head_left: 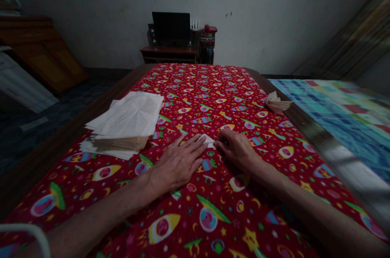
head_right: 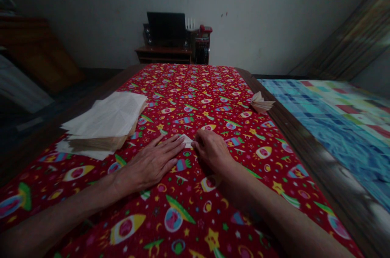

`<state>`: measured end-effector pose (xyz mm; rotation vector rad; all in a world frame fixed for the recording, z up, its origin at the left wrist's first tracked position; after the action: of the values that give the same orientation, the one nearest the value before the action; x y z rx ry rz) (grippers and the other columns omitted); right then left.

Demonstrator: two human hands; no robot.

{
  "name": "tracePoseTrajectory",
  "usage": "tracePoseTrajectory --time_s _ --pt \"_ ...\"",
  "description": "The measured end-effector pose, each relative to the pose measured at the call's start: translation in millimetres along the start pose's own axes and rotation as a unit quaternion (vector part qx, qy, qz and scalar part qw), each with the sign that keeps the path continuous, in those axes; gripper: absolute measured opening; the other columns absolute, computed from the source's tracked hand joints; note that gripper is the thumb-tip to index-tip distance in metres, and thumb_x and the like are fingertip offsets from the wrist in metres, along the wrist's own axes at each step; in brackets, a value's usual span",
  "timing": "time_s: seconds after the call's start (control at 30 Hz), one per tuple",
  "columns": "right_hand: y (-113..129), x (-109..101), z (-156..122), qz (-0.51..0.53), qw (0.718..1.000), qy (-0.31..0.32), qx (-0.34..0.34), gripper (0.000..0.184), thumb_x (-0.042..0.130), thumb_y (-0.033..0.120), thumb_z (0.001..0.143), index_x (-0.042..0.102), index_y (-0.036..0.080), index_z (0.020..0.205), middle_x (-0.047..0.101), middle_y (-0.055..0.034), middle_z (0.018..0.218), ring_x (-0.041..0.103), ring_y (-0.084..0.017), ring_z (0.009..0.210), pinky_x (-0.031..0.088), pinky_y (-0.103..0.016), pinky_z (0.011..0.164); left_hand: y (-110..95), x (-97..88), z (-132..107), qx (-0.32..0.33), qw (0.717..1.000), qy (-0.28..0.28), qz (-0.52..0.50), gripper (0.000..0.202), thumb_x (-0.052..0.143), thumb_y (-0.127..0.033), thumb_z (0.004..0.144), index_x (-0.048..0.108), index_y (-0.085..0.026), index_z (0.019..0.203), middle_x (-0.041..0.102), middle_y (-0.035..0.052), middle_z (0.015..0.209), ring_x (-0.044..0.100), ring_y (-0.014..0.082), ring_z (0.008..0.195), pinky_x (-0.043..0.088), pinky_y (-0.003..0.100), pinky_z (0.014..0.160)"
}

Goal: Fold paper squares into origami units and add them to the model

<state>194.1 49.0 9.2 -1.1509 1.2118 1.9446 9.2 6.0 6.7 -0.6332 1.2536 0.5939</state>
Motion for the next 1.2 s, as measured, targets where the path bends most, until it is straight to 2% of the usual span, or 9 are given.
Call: tracePoseTrajectory --time_s 0.13,0.23,0.33,0.47,0.7,0.87,1.07,1.2 --pt "-3.6 1.3 -2.0 -0.011 1.000 -0.003 -0.018 0.012 0.055 0.024 0.086 0.052 0.018 0.075 0.057 -0.0014 0.070 0.048 -0.013 0.061 0.032 -0.024 0.055 5.2 -1.3 -6.6 -0.003 1.000 -0.006 0.013 0.045 0.036 -0.030 0.097 0.035 -0.023 0.141 0.038 0.0014 0.147 0.030 0.0189 0.138 0.022 0.043 0.113" --pt "-1.6 3.0 -5.8 -0.044 0.997 -0.029 -0.056 0.008 0.053 0.022 0.088 0.056 0.017 0.082 0.058 -0.0043 0.077 0.051 -0.015 0.068 0.036 -0.025 0.059 7.2 -2.4 -9.1 -0.007 1.000 -0.012 0.017 0.044 0.037 -0.029 0.096 0.036 -0.024 0.140 0.040 0.0015 0.145 0.032 0.0189 0.137 0.024 0.042 0.112" --pt "4.9 3.7 -10.1 -0.086 0.988 -0.041 -0.124 0.013 0.048 0.018 0.091 0.061 0.018 0.092 0.060 -0.0070 0.088 0.053 -0.017 0.079 0.039 -0.025 0.061 6.6 -3.4 -8.4 -0.006 1.000 -0.011 0.021 0.044 0.038 -0.028 0.096 0.038 -0.023 0.139 0.041 0.0018 0.145 0.033 0.0196 0.136 0.026 0.042 0.112" --pt "12.6 3.3 -13.7 -0.151 0.967 -0.010 -0.203 0.016 0.050 0.017 0.090 0.063 0.020 0.099 0.062 -0.0077 0.093 0.052 -0.019 0.085 0.041 -0.027 0.062 6.2 -6.3 -8.5 -0.006 0.999 -0.012 0.034 0.041 0.039 -0.027 0.095 0.042 -0.023 0.137 0.043 0.0017 0.143 0.035 0.0200 0.135 0.030 0.042 0.110" --pt "7.7 -2.4 -22.9 -0.156 0.964 0.035 -0.214 0.026 0.055 0.016 0.086 0.060 0.018 0.112 0.061 -0.0096 0.109 0.051 -0.023 0.097 0.047 -0.035 0.076 12.0 -10.6 -13.7 -0.010 0.998 -0.020 0.055 0.037 0.040 -0.026 0.095 0.051 -0.020 0.130 0.050 0.0022 0.138 0.045 0.0221 0.128 0.035 0.043 0.106" --pt "6.5 -6.1 -29.8 -0.167 0.960 0.046 -0.222 0.031 0.060 0.015 0.081 0.060 0.016 0.112 0.061 -0.0112 0.115 0.052 -0.026 0.100 0.046 -0.039 0.081 12.6 -13.1 -14.0 -0.006 0.998 -0.029 0.063 0.035 0.041 -0.025 0.094 0.055 -0.018 0.126 0.055 0.0037 0.133 0.050 0.0230 0.124 0.040 0.041 0.102" --pt "8.6 -3.8 -28.8 -0.168 0.962 0.040 -0.213 0.024 0.054 0.013 0.085 0.063 0.015 0.107 0.063 -0.0116 0.111 0.053 -0.025 0.097 0.047 -0.037 0.078 12.1 -15.2 -13.2 -0.008 0.997 -0.034 0.062 0.033 0.042 -0.025 0.093 0.061 -0.017 0.118 0.058 0.0025 0.130 0.053 0.0240 0.120 0.045 0.041 0.099" --pt "14.9 -5.7 -26.0 -0.177 0.962 0.042 -0.204 0.017 0.055 0.014 0.087 0.064 0.014 0.101 0.064 -0.0107 0.103 0.053 -0.023 0.095 0.045 -0.035 0.079 16.1 -14.2 -11.8 -0.006 0.996 -0.073 0.045 0.029 0.044 -0.025 0.093 0.064 -0.016 0.112 0.063 0.0036 0.123 0.057 0.0220 0.115 0.047 0.039 0.098"
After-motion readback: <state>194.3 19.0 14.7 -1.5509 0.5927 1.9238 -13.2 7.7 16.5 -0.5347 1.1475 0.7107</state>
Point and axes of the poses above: each hand's wrist, its own z-axis towards the middle knuckle, its own x-axis out of the palm, y = z × x, the point moved 3 cm from there along z, towards the middle knuckle
